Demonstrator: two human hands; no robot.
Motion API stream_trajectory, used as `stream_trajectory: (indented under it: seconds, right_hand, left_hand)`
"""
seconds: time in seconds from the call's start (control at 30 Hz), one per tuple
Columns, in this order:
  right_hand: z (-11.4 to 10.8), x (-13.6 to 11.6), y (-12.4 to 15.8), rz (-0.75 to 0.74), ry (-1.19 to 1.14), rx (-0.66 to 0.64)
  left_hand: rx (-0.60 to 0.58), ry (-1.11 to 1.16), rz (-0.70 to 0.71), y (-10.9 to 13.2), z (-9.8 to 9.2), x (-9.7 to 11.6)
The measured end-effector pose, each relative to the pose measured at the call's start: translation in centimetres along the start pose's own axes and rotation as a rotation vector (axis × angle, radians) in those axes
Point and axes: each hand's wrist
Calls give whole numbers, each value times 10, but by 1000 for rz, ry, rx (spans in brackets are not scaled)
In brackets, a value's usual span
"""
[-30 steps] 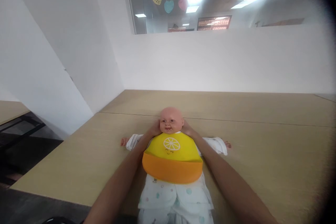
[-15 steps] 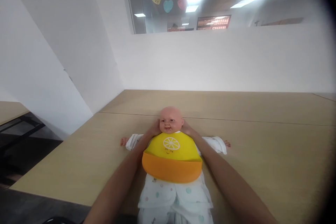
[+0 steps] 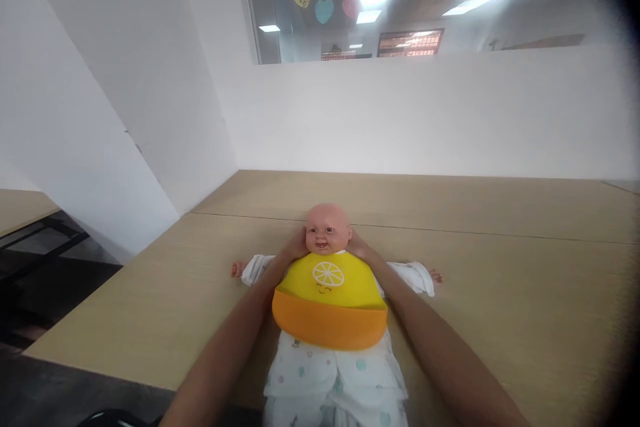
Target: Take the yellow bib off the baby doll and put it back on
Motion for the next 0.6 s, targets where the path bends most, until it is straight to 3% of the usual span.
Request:
stream_trajectory:
  seconds: [0.23, 0.6]
  right_hand:
    - [1, -6, -4, 61, -7, -8]
    - [0, -13, 1, 23, -29, -17]
  left_hand:
    - [-23, -7, -43, -1, 2, -4]
    - [-29, -7, -48, -1, 1, -2]
Point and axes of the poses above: each hand's wrist, its own y-axis away from the middle knuckle, its own z-axis out of the palm, x = y × z, and after that the axes turned 14 degrees about -z, right-handed
